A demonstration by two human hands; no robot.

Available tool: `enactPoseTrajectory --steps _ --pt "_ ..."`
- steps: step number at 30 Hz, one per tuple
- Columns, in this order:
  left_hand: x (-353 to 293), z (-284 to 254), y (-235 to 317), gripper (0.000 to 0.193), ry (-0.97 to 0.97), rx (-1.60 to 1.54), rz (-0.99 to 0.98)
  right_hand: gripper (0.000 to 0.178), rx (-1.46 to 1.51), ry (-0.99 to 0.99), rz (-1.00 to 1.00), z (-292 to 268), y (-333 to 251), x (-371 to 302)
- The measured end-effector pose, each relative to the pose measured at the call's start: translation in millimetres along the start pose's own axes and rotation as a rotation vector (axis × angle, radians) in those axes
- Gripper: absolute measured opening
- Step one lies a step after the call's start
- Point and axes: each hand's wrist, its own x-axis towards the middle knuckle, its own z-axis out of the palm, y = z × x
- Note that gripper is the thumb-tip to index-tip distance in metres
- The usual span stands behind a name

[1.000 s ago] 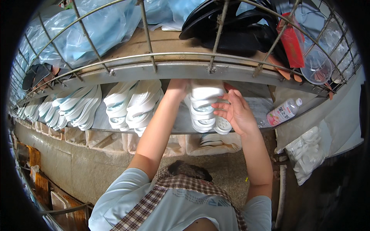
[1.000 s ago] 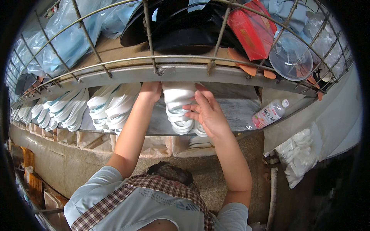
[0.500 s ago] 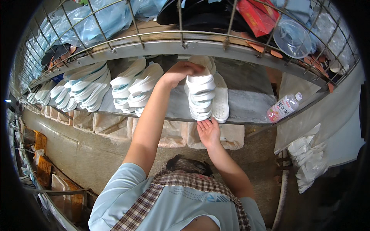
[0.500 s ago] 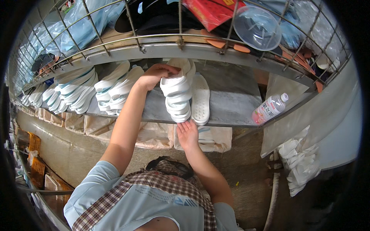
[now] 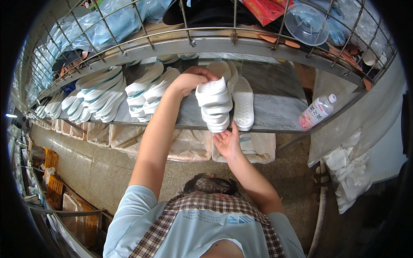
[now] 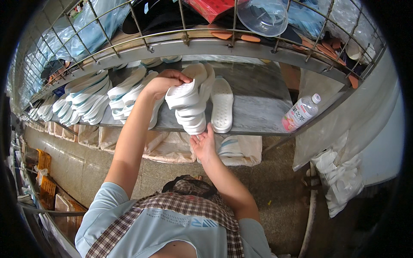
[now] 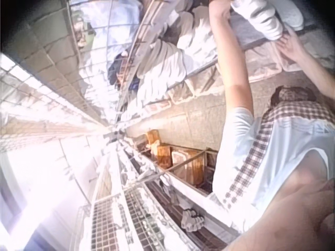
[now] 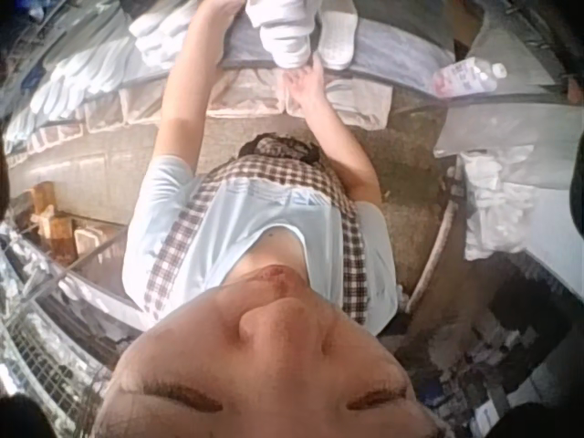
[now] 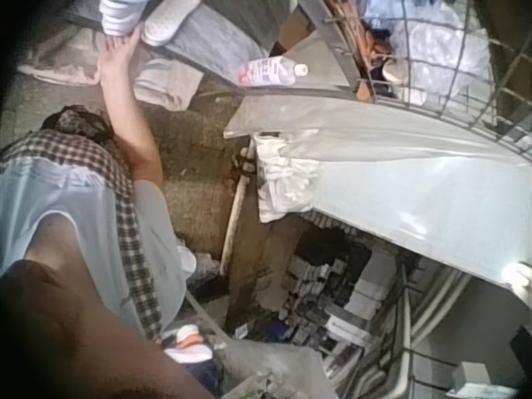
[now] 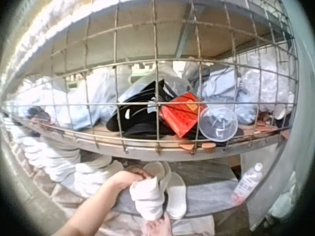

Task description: The person scrubs the soles of white and light-blue slippers using a brush, then stacks them on a metal shelf. They repeat this process for several pairs, occasionally inspecting the soles before placing them in a pile.

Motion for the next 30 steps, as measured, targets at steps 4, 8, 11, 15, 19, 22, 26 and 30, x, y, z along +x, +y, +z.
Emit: enactPoseTrajectory --steps 4,8,11,15,19,22,26,30 --pt "-32 1 8 0.023 -0.095 -0.025 -0.028 0.080 -0.066 0.044 0.121 -9 12 -26" --pt "-84 11 5 0.026 -0.166 0.011 -0.055 0.076 -0.125 -0.315 0.235 -25 13 -42" --pt "-122 29 -4 0.038 -0.172 -0.011 0.025 0.064 -0.270 -0.394 0.131 -39 15 -37" --pt "-170 68 -21 0.065 0.229 0.000 0.068 0.055 -0.251 -0.320 0.120 -68 24 -32" --pt "-200 82 -32 0.075 0.203 -0.590 -0.274 0.056 -0.310 -0.357 0.006 -90 19 -46" --pt "-218 92 -43 0.068 0.151 -0.915 -0.398 0.069 -0.402 -0.447 -0.031 -97 5 -67" --pt "-248 114 -62 0.060 0.190 -1.057 -0.309 0.080 -0.604 -0.445 -0.015 -101 -5 -97" --pt "-281 138 -83 0.071 0.136 -1.070 -0.237 0.084 -0.690 -0.449 -0.054 -109 -3 -128"
